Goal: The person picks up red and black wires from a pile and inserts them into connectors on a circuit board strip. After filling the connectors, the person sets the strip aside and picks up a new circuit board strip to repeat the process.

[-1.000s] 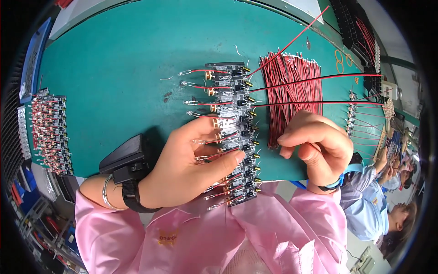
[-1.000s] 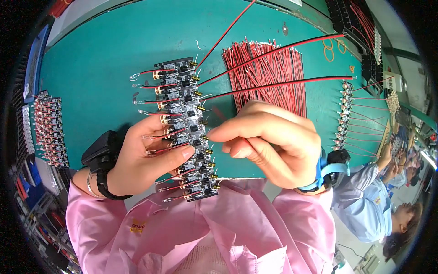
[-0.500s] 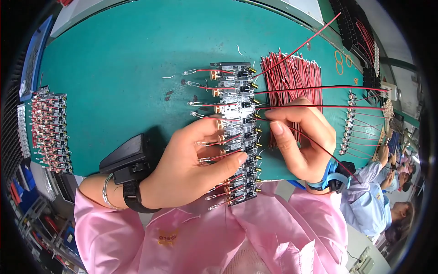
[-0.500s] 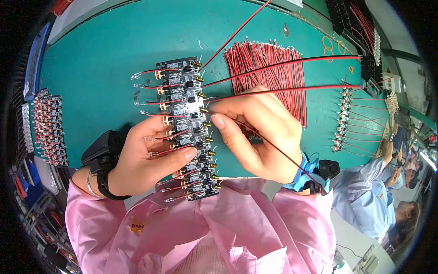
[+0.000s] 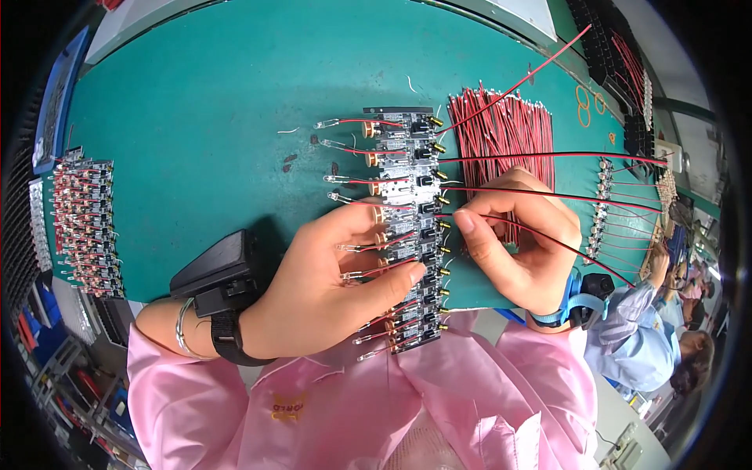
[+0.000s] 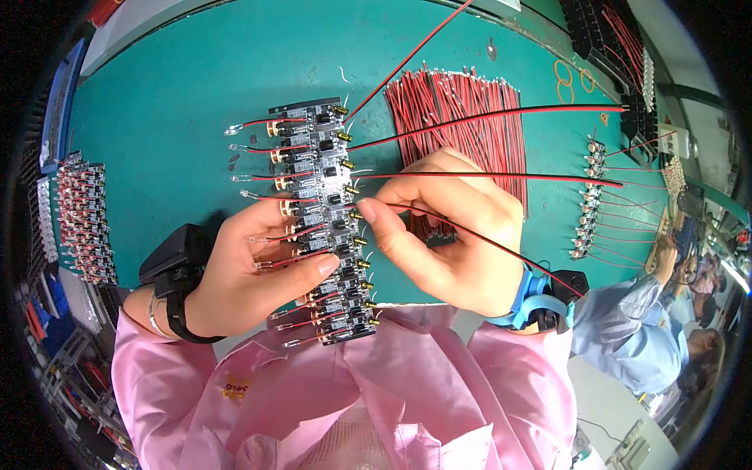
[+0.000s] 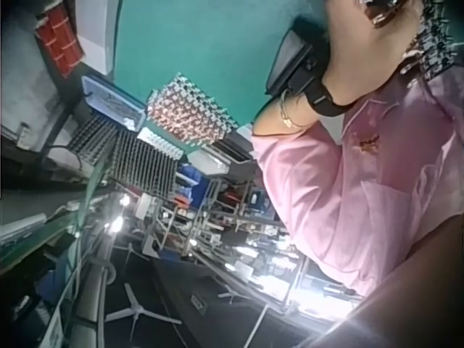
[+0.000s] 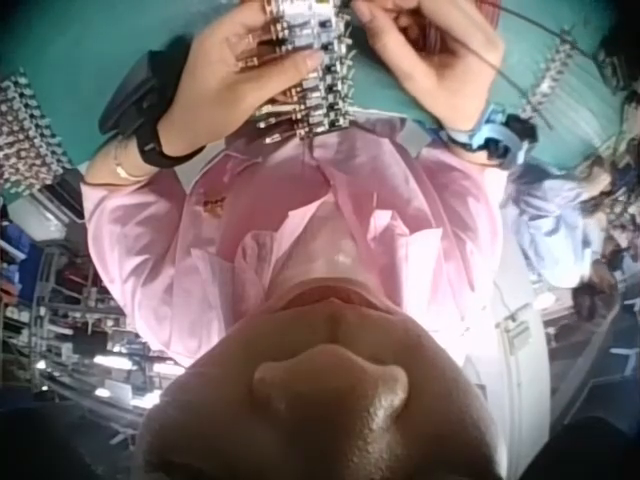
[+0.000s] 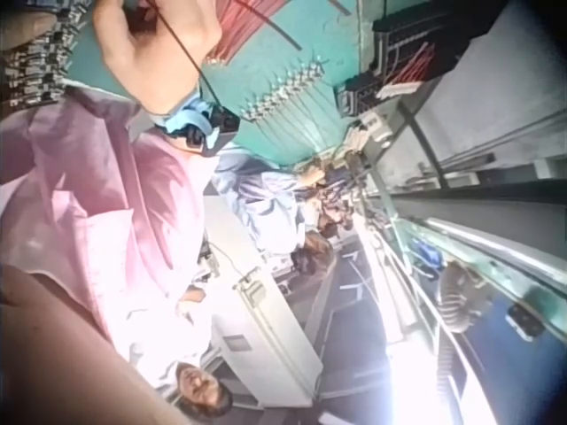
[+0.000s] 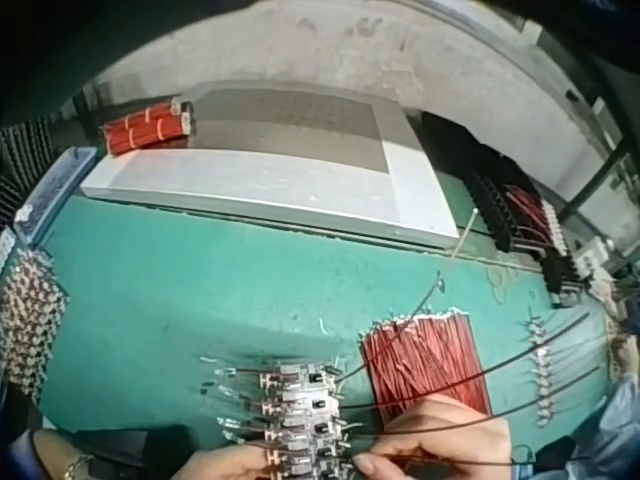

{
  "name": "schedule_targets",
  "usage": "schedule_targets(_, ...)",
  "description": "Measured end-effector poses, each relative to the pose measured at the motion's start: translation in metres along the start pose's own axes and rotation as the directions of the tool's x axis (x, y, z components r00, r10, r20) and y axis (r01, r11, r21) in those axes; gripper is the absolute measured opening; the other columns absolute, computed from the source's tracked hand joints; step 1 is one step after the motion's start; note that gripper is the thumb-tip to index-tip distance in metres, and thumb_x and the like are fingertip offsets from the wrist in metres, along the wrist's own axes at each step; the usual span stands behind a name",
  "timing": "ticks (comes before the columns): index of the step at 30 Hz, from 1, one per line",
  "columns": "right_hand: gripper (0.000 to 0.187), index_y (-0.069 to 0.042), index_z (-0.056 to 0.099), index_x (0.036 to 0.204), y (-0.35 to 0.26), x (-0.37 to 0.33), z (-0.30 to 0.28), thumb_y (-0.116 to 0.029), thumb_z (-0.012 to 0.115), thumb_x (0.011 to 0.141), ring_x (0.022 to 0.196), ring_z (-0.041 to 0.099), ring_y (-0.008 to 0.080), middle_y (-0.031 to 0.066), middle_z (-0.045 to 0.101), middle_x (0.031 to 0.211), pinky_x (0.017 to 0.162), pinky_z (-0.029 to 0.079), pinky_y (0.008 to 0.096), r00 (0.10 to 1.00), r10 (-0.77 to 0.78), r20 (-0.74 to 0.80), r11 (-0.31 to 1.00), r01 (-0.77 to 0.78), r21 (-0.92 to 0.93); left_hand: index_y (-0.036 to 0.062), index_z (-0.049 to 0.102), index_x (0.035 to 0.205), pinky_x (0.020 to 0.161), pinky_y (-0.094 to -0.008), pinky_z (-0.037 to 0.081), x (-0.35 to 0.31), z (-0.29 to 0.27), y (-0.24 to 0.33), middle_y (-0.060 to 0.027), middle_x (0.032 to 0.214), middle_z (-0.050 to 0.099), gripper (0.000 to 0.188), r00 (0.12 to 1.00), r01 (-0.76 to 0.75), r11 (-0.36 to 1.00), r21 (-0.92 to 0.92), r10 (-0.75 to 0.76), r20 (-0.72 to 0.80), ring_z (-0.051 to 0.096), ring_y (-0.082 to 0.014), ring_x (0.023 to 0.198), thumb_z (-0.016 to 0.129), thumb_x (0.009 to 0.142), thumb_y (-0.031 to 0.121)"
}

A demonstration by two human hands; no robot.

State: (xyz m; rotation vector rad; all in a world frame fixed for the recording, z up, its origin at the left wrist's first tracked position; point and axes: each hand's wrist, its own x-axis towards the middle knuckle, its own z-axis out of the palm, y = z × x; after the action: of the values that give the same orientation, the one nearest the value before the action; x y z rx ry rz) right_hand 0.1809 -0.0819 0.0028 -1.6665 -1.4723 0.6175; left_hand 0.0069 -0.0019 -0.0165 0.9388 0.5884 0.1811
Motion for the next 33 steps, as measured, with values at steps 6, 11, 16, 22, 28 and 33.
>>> schedule_targets(6,0.007,0.003,0.056,0.067,0.0006,-0.0008,-0.0027,0.003,0.063,0.065,0.054,0.049,0.0146,0.0085,0.054,0.063,0.048,0.036,0.023,1.0,-0.006,0.006,1.0,0.006,0.012,-0.0007,0.046,0.104,0.07,-0.0225,0.045,0.0,-0.0001,-0.0002,-0.0041,0.096,0.055,0.031,1.0,0.011,1.0,-0.028,-0.011,0.001,0.053,-0.0096,0.087,0.058,0.076,0.001)
schedule_targets(11,0.008,0.003,0.056,0.07,-0.0011,-0.0019,-0.0026,0.004,0.063,0.064,0.054,0.049,0.0139,0.0083,0.054,0.063,0.048,0.036,0.0222,1.0,-0.02,-0.012,1.0,0.02,-0.018,-0.0011,0.046,0.104,0.071,-0.0224,0.045,0.0006,-0.0004,-0.0006,-0.0042,0.096,0.054,0.031,1.0,-0.01,0.999,-0.031,0.01,0.006,0.053,-0.0096,0.088,0.057,0.076,0.001)
schedule_targets(16,0.009,0.003,0.056,0.071,-0.0005,-0.0013,0.0005,0.004,0.063,0.065,0.054,0.048,0.0131,0.0081,0.054,0.064,0.047,0.036,0.0219,0.997,-0.074,-0.01,0.996,0.073,-0.046,-0.0008,0.046,0.104,0.071,-0.0223,0.045,-0.0004,0.0006,-0.001,-0.0043,0.096,0.054,0.031,1.0,0.0,0.999,-0.035,0.0,0.002,0.053,-0.0095,0.088,0.058,0.076,0.001)
schedule_targets(22,0.01,0.003,0.057,0.071,-0.0005,-0.0023,0.0007,0.004,0.063,0.064,0.054,0.048,0.0134,0.009,0.055,0.065,0.048,0.036,0.0221,0.998,-0.067,-0.004,0.997,0.067,-0.025,-0.0008,0.046,0.105,0.072,-0.0222,0.045,-0.0012,0.0004,-0.0022,-0.0045,0.097,0.054,0.031,1.0,-0.007,1.0,-0.015,0.007,-0.003,0.053,-0.0093,0.087,0.058,0.076,0.001)
schedule_targets(28,0.011,0.004,0.057,0.072,-0.0009,-0.0018,-0.0006,0.004,0.064,0.064,0.054,0.048,0.014,0.0096,0.055,0.066,0.049,0.036,0.0225,0.996,-0.082,0.018,0.996,0.082,-0.03,-0.0007,0.046,0.104,0.072,-0.0228,0.045,-0.001,0.0003,-0.0011,-0.0045,0.096,0.054,0.03,1.0,0.001,0.999,-0.04,-0.001,-0.005,0.053,-0.0094,0.087,0.057,0.076,0.0)
schedule_targets(33,0.014,0.0,0.059,0.069,0.0006,-0.0001,0.0033,0.004,0.067,0.059,0.052,0.049,0.0152,0.0061,0.055,0.061,0.047,0.038,0.024,0.989,-0.136,-0.052,0.986,0.13,-0.101,-0.0009,0.046,0.103,0.072,-0.0235,0.045,-0.0001,0.0008,-0.0002,-0.0046,0.095,0.055,0.03,0.999,-0.034,0.999,-0.033,0.034,-0.001,0.053,-0.0094,0.087,0.057,0.076,0.0)
